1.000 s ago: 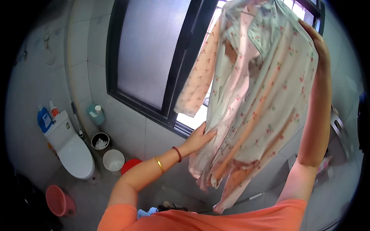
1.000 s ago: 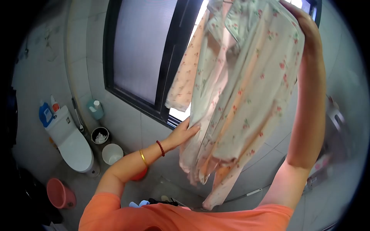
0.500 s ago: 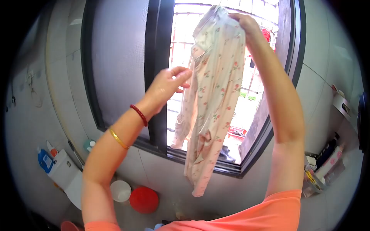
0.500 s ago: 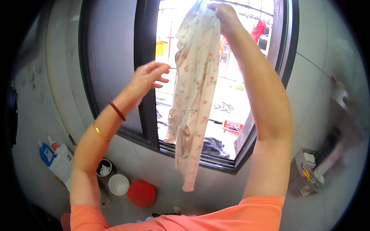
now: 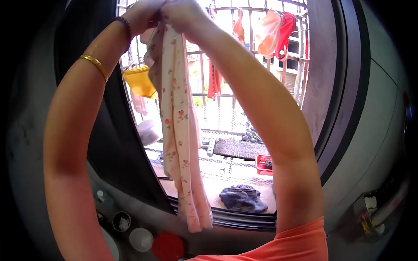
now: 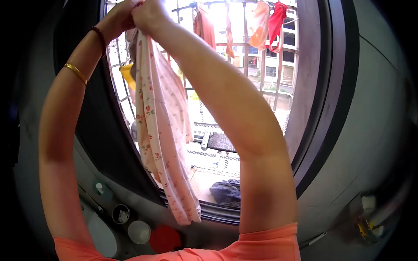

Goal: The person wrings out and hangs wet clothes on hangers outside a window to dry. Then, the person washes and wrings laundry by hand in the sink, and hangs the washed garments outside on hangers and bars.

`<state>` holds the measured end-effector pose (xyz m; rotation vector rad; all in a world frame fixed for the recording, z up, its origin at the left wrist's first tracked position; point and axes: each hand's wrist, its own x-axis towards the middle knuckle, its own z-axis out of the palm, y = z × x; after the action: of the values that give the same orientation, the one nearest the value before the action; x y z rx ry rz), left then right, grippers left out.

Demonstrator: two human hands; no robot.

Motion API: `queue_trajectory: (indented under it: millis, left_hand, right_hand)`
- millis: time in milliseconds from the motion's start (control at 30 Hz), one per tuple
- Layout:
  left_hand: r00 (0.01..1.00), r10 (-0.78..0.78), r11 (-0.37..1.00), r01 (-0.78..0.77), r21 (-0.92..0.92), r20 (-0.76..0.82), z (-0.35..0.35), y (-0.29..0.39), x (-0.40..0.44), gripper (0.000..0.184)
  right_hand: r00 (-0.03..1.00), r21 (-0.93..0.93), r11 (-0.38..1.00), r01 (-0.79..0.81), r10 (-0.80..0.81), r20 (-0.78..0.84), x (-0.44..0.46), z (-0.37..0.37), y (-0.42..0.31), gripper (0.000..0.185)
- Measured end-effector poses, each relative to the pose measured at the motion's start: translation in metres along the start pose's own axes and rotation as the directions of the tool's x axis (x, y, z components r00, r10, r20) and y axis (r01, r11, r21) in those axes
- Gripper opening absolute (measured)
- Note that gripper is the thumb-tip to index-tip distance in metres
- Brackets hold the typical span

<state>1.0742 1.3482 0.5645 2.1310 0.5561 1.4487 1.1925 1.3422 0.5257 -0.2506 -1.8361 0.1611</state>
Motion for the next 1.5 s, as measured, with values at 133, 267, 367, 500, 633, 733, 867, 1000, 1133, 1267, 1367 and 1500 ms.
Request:
queue_trajectory:
  millis: [133,267,367,500,633,733,867,1000,1133,1267,1367,1500]
  left_hand:
    - [0.982,0.157,0.982,-0.144,0.121,-0.107,0.04,-0.015,-0.012,0.02]
    - [0.987,0.117,0.976,-0.094,0.196,-0.11,0.05,-0.013,-0.01,0.02]
    - [0.976,0.095,0.99,-0.073,0.122,-0.193,0.053,-0.015,-0.007,0.021]
    - [0.997,0.076,0.931,-0.059,0.359,-0.033,0.016,-0.014,0.034,0.029]
    - [0.985,0.128,0.95,-0.09,0.3,-0.112,0.006,-0.005,0.043,0.025]
    - [0.99,0.086,0.902,-0.031,0.43,-0.11,0.009,0.013,0.03,0.029]
    - [0.823,0.542,0.337,-0.398,0.853,0.17,0.021,0.031,-0.053,0.04]
    - [0.746,0.498,-0.133,-0.437,0.889,0.441,-0.001,0.011,-0.103,0.031]
    - [0.647,0.443,-0.276,-0.561,0.781,0.621,-0.023,-0.016,-0.139,0.021]
    - [0.667,0.457,-0.186,-0.576,0.796,0.589,-0.03,-0.023,-0.142,0.017]
    - [0.633,0.542,-0.115,-0.596,0.795,0.553,-0.028,-0.028,-0.138,0.021]
    - [0.618,0.592,-0.078,-0.594,0.801,0.516,-0.025,-0.031,-0.14,0.017]
  right_hand:
    - [0.936,-0.28,0.906,-0.317,0.251,-0.247,-0.042,-0.012,-0.032,0.038]
    - [0.881,-0.014,0.891,-0.454,0.446,-0.157,-0.065,-0.016,-0.027,0.043]
    - [0.858,0.173,0.854,-0.49,0.508,-0.078,-0.072,-0.006,-0.029,0.036]
    - [0.902,0.078,0.912,-0.404,0.411,-0.129,-0.051,-0.002,-0.014,0.021]
    - [0.95,0.651,0.742,-0.159,0.296,-0.105,-0.023,0.021,0.006,0.026]
    - [0.91,0.934,0.355,0.042,0.372,-0.182,-0.011,0.022,0.015,0.028]
    - [0.788,0.833,0.547,0.086,0.474,-0.393,-0.003,0.006,0.049,0.023]
    - [0.683,0.608,0.794,-0.01,0.45,-0.576,0.003,0.007,0.071,0.018]
    - [0.711,0.178,0.957,-0.23,0.29,-0.641,0.029,-0.004,0.09,0.029]
    - [0.737,-0.175,0.912,-0.37,0.174,-0.653,0.063,-0.016,0.118,0.036]
    - [0.754,-0.346,0.829,-0.439,0.13,-0.644,0.093,-0.019,0.126,0.038]
    - [0.749,-0.581,0.678,-0.45,-0.067,-0.659,0.138,-0.032,0.168,0.041]
